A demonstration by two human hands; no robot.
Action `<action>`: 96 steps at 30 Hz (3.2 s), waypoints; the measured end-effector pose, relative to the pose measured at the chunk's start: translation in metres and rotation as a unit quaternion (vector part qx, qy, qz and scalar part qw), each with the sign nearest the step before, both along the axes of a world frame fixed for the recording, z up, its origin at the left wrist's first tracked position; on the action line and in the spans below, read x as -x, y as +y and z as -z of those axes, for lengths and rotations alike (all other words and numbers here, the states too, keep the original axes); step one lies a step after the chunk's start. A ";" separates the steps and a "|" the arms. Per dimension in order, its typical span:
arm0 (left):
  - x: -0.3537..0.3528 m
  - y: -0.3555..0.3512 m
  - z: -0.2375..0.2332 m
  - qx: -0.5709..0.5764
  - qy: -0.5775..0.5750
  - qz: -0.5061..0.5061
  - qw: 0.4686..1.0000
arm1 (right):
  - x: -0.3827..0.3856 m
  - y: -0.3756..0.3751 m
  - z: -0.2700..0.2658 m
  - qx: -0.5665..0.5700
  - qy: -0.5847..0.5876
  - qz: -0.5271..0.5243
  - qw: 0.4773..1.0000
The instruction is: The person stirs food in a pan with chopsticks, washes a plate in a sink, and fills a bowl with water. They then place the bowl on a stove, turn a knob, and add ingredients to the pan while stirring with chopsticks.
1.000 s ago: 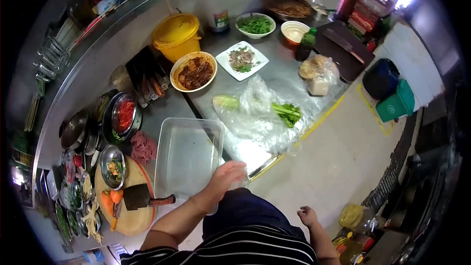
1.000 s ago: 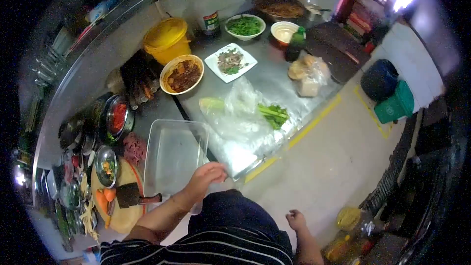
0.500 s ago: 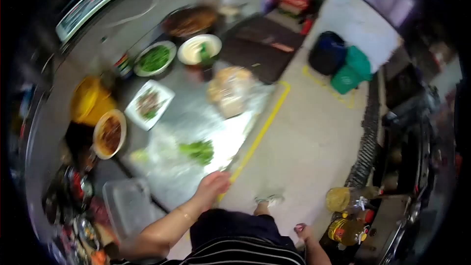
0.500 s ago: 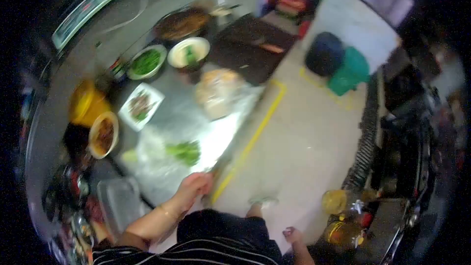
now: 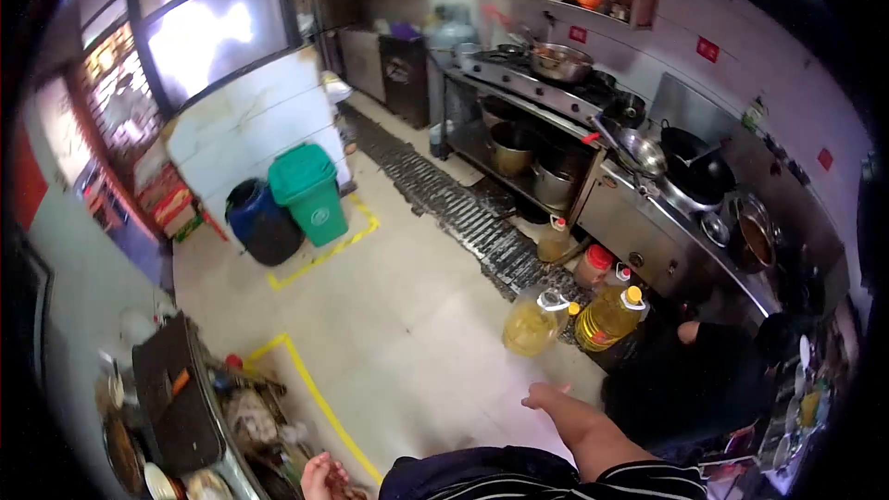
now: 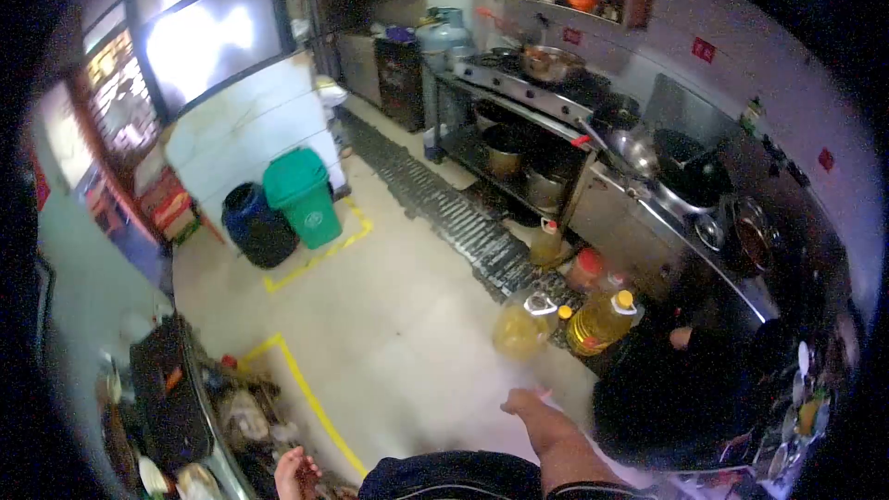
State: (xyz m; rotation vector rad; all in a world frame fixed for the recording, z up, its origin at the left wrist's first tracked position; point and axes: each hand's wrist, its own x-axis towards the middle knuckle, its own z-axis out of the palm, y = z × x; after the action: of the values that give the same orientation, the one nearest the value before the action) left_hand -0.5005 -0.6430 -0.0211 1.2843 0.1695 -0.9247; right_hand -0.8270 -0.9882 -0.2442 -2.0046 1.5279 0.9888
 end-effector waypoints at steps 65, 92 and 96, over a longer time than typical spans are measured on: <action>-0.418 -1.567 0.119 -0.111 0.093 0.468 0.872 | -0.211 -0.844 -0.004 0.348 -0.107 0.679 0.638; -0.358 -1.533 0.235 -0.330 0.013 0.400 0.855 | 0.164 -0.997 -0.150 0.550 0.065 0.507 0.661; -0.358 -1.591 0.255 -0.286 -0.027 0.508 0.812 | 0.110 -1.055 -0.245 0.716 -0.151 0.530 0.429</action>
State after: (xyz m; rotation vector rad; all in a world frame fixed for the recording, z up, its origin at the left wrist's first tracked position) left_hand -0.1424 -2.2337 -0.2762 2.0118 -0.3667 -1.8369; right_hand -0.9369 -2.0434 0.0004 -0.7898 2.9400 -1.6210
